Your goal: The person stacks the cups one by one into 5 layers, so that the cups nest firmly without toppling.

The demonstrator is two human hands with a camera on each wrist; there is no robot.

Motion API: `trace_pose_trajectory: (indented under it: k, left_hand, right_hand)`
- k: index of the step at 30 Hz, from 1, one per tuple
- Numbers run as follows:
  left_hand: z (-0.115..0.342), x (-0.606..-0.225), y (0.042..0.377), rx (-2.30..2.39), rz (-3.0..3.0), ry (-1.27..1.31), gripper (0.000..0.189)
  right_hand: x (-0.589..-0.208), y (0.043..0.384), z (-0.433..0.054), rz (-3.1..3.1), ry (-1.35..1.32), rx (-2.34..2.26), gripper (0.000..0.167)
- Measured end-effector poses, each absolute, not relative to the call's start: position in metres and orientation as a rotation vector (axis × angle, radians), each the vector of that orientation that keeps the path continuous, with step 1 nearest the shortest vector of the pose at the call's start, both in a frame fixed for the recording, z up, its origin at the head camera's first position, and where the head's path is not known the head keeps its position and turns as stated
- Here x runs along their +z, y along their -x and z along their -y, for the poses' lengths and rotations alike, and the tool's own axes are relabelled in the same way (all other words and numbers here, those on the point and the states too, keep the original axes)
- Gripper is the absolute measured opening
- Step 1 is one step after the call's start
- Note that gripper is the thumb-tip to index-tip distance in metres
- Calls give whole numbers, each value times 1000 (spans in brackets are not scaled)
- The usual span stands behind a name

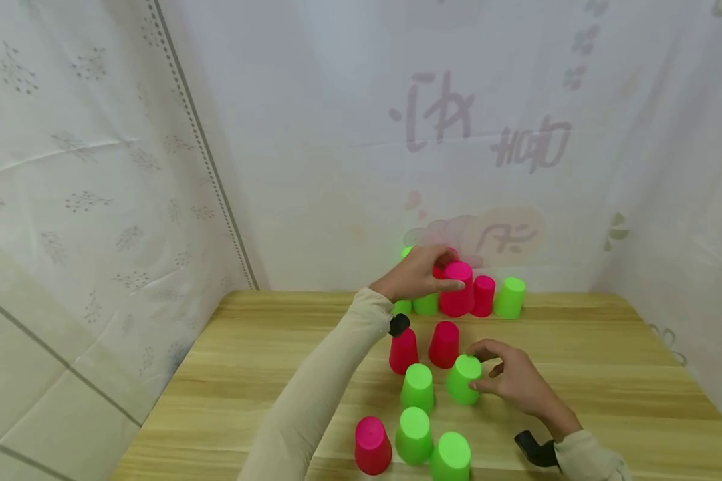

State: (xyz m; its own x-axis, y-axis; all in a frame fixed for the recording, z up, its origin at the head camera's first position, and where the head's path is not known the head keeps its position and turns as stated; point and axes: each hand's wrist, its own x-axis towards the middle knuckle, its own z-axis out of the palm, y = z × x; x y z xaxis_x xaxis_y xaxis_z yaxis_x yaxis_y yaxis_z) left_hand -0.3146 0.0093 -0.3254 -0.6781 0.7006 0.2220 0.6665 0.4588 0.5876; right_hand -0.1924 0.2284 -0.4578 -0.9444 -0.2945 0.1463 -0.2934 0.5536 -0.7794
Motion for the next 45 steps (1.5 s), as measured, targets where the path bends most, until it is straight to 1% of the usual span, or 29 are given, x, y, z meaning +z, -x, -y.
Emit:
trace_pose_trajectory:
  k: [7, 14, 20, 33, 39, 45]
  left_hand:
    - [-36, -329, 331, 992, -2758, -1188, 47]
    - [-51, -335, 341, 1021, -2854, -1085, 44]
    - [-60, -345, 349, 989, -2929, -992, 45]
    - [-73, -355, 361, 862, -3087, -943, 45]
    - [-77, -363, 362, 728, -3147, -965, 44]
    - [-81, -369, 363, 641, -3175, -989, 45]
  right_hand:
    - [-454, 193, -229, -2722, 564, -1387, 38]
    - [-456, 193, -227, -2706, 588, -1389, 37]
    - [-458, 193, -224, -2694, 587, -1400, 37]
    - [-457, 192, -225, -2722, 556, -1383, 37]
    - [-458, 191, -225, -2728, 520, -1376, 37]
    - [-459, 191, -227, -2744, 567, -1379, 38]
